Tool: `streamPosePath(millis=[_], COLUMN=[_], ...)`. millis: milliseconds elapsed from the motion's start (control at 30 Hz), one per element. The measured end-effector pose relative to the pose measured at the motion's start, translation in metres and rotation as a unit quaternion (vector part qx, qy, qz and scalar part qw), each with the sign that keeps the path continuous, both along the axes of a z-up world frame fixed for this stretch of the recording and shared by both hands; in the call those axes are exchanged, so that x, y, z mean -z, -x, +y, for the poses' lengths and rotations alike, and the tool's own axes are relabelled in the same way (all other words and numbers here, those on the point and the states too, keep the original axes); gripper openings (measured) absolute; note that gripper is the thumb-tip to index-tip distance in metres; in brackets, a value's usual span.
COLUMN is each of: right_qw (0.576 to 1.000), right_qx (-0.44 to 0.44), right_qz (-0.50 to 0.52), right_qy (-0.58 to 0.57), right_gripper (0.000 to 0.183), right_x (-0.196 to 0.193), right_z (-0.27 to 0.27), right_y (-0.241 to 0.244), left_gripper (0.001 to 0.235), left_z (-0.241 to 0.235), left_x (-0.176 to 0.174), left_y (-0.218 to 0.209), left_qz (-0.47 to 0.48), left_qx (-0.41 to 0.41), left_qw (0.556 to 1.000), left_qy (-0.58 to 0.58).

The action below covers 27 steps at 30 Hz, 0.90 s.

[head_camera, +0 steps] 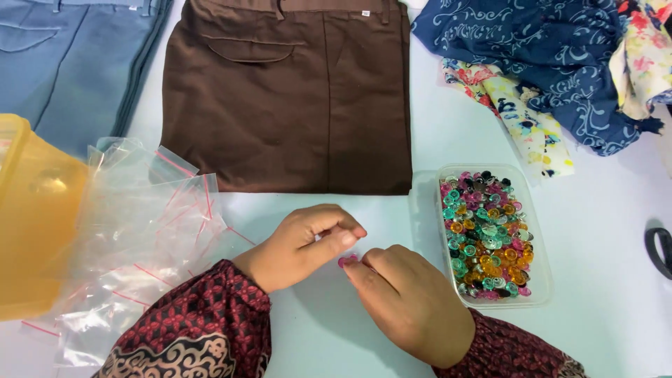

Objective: The person sorts colorful buttons from a plastic container onto a white table. They pick up small clear plastic bags, place buttons inside them, and seal the bags. The person repeats this process with different colored buttons, organizing them into separate bags.

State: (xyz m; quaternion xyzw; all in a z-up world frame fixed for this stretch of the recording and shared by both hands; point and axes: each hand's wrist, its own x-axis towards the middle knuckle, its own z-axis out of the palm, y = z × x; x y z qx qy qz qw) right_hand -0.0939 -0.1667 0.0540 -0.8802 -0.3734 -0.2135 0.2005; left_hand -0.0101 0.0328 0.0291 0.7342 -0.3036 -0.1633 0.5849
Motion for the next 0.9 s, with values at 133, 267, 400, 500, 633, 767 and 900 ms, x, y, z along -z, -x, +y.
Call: streamPosePath(millis=[133,267,400,500,633,767,900], right_qw=[0.997,0.998,0.999,0.998,0.994,0.993,0.986], right_qx=[-0.001,-0.006,-0.018,-0.017,-0.001,0.023,0.049], right_qz=[0.064,0.062,0.042,0.059,0.108,0.115,0.142], right_qy=[-0.041,-0.03,-0.026,-0.017,-0.002,0.032,0.077], right_gripper=[0.01,0.025,0.025,0.029,0.033,0.025,0.028], right_x=[0.006,0.013,0.011,0.018,0.024,0.023,0.026], right_z=[-0.002,-0.006,-0.007,-0.011,-0.017,-0.02,-0.021], right_y=[-0.01,-0.007,-0.011,-0.013,-0.016,-0.024,-0.023], left_gripper=[0.021,0.02,0.016,0.017,0.018,0.017,0.007], left_z=[0.003,0.0,0.0,0.002,0.003,0.01,0.016], left_x=[0.005,0.011,0.015,0.009,0.02,0.026,0.038], left_y=[0.007,0.013,0.014,0.012,0.008,0.004,0.002], left_qz=[0.063,0.096,0.101,0.031,-0.047,-0.201,-0.34], left_qx=[0.012,0.027,0.023,0.0,-0.037,-0.012,0.007], left_qw=[0.996,0.995,0.993,0.999,0.997,0.976,0.919], left_qy=[-0.069,0.005,0.06,0.037,-0.038,-0.079,-0.199])
